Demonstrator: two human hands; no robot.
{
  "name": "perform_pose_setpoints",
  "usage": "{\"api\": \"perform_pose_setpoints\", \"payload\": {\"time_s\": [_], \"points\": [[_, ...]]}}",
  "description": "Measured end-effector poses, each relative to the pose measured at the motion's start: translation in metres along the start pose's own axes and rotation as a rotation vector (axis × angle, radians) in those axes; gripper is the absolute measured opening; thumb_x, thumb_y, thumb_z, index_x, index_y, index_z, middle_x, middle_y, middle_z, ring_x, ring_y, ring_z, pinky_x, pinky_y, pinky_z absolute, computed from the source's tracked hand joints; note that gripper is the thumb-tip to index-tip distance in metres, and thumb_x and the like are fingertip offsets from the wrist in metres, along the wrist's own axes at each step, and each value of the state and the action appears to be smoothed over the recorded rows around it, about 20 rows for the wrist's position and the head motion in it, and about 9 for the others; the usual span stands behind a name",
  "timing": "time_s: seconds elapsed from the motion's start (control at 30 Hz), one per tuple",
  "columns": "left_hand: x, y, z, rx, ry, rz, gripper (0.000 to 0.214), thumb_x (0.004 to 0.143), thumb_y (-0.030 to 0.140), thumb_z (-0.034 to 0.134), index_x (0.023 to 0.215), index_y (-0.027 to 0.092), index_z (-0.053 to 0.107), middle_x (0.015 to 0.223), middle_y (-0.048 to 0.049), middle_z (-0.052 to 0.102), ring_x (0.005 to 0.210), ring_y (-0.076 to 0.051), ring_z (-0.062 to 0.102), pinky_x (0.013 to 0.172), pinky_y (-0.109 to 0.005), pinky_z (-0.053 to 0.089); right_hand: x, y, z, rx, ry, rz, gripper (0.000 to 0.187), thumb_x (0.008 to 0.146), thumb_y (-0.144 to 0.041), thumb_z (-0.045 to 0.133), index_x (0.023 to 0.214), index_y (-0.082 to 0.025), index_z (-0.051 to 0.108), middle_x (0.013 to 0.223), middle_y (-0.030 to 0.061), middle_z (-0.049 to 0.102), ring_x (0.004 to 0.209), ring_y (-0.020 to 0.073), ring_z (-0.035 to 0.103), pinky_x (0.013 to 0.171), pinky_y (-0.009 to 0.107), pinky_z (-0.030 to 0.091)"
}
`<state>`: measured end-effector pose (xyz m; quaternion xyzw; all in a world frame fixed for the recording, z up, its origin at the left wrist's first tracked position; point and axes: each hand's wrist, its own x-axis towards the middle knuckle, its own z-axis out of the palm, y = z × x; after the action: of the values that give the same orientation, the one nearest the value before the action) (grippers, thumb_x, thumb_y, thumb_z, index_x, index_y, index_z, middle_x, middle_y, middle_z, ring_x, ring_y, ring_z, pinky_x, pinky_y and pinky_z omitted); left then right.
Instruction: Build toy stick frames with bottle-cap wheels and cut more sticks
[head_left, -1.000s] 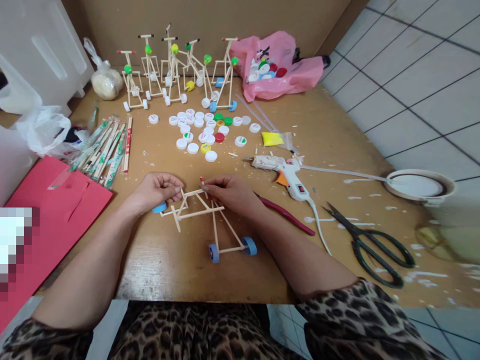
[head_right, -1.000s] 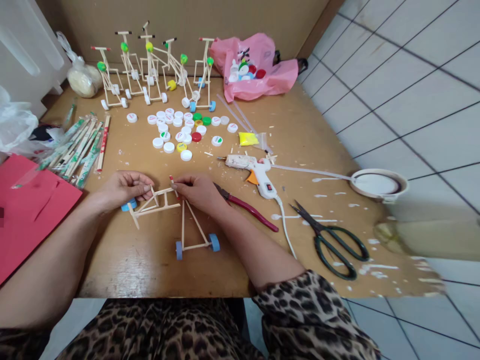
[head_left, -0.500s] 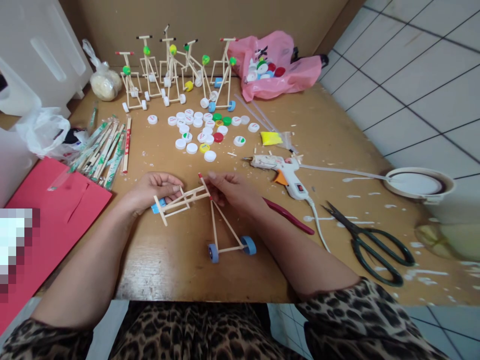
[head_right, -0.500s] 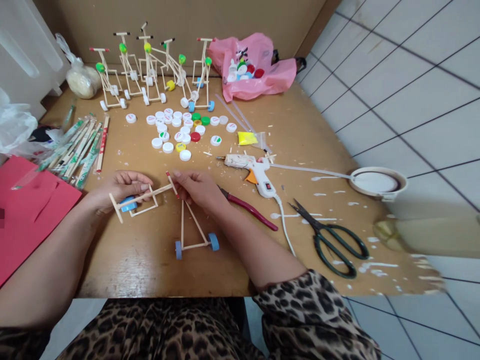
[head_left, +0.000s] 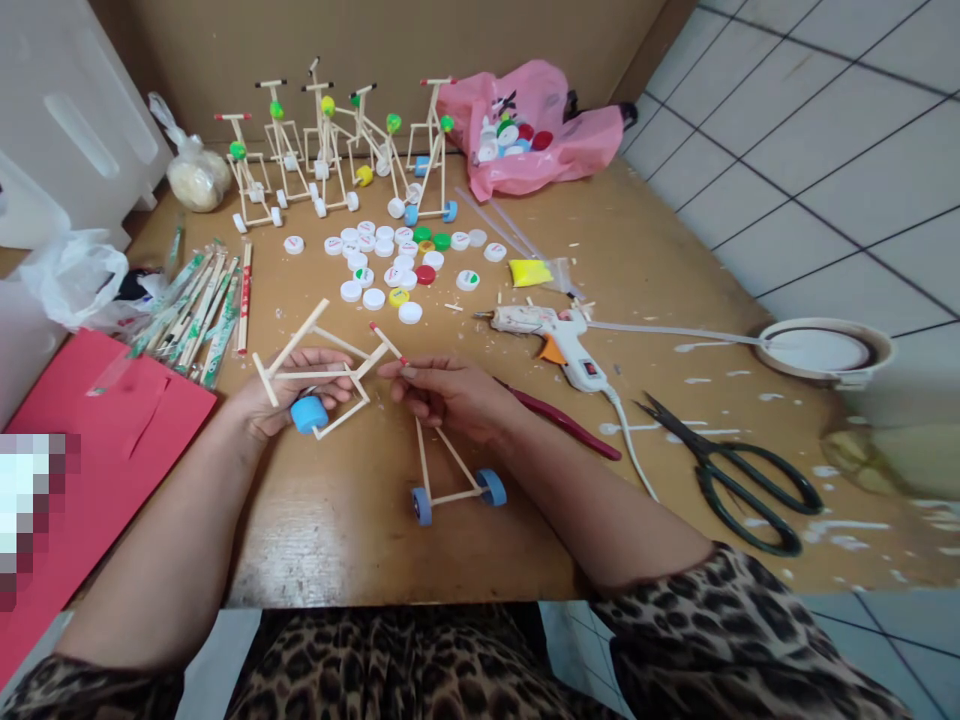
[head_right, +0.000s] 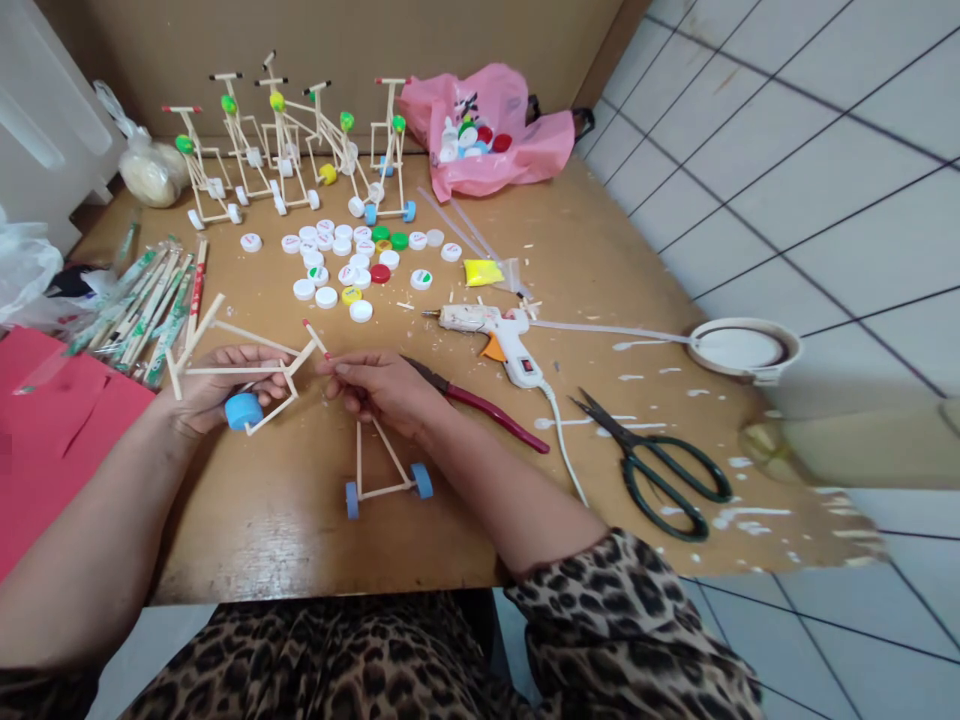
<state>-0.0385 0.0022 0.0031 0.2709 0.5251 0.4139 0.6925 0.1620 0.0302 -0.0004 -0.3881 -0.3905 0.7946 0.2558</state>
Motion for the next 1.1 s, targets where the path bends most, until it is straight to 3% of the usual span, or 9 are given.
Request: {"api": "perform_pose_setpoints", "payload": {"time_s": [0.3, 0.57, 0.83, 1.1], "points": [[-0.002, 0.003, 0.0, -0.073, -0.036, -0.023, 0.014, 0.062, -0.001, 0.07, 0.072, 0.009, 0.067, 0.053, -0.0025, 0.066, 0.045, -0.01, 0.062, 0.042, -0.014, 0.049, -0.007, 0.009, 0.006, 0.101, -0.232, 0.049, 0.031, 0.074, -0.009, 0.059, 0.103, -0.017, 0.068, 0.064, -0.0011, 0.066, 0.042, 0.0041, 0.044, 0.038, 0.017, 0.023], [-0.001, 0.002, -0.001, -0.084, -0.085, -0.03, 0.015, 0.061, 0.001, 0.072, 0.073, 0.009, 0.067, 0.053, -0.0014, 0.065, 0.044, -0.009, 0.061, 0.043, -0.013, 0.05, -0.013, 0.006, 0.009, 0.139, -0.308, 0.09, 0.044, 0.076, -0.008, 0.058, 0.119, -0.017, 0.059, 0.067, -0.0013, 0.066, 0.043, 0.0041, 0.045, 0.038, 0.017, 0.026], [0.001, 0.001, -0.004, -0.049, -0.112, -0.025, 0.018, 0.061, 0.005, 0.074, 0.077, 0.01, 0.067, 0.054, -0.0007, 0.065, 0.047, -0.009, 0.062, 0.044, -0.013, 0.05, -0.014, 0.007, 0.008, 0.199, -0.39, 0.111, 0.046, 0.074, -0.01, 0.061, 0.119, -0.017, 0.06, 0.067, -0.0013, 0.066, 0.044, 0.004, 0.045, 0.037, 0.016, 0.024], [-0.001, 0.001, -0.001, -0.07, -0.087, -0.024, 0.017, 0.057, 0.003, 0.075, 0.071, 0.009, 0.067, 0.052, -0.0016, 0.065, 0.044, -0.01, 0.061, 0.042, -0.014, 0.049, -0.013, 0.004, 0.005, 0.251, -0.357, 0.114, 0.038, 0.072, -0.009, 0.062, 0.11, -0.013, 0.064, 0.066, -0.0007, 0.063, 0.045, 0.0032, 0.04, 0.038, 0.015, 0.022]]}}
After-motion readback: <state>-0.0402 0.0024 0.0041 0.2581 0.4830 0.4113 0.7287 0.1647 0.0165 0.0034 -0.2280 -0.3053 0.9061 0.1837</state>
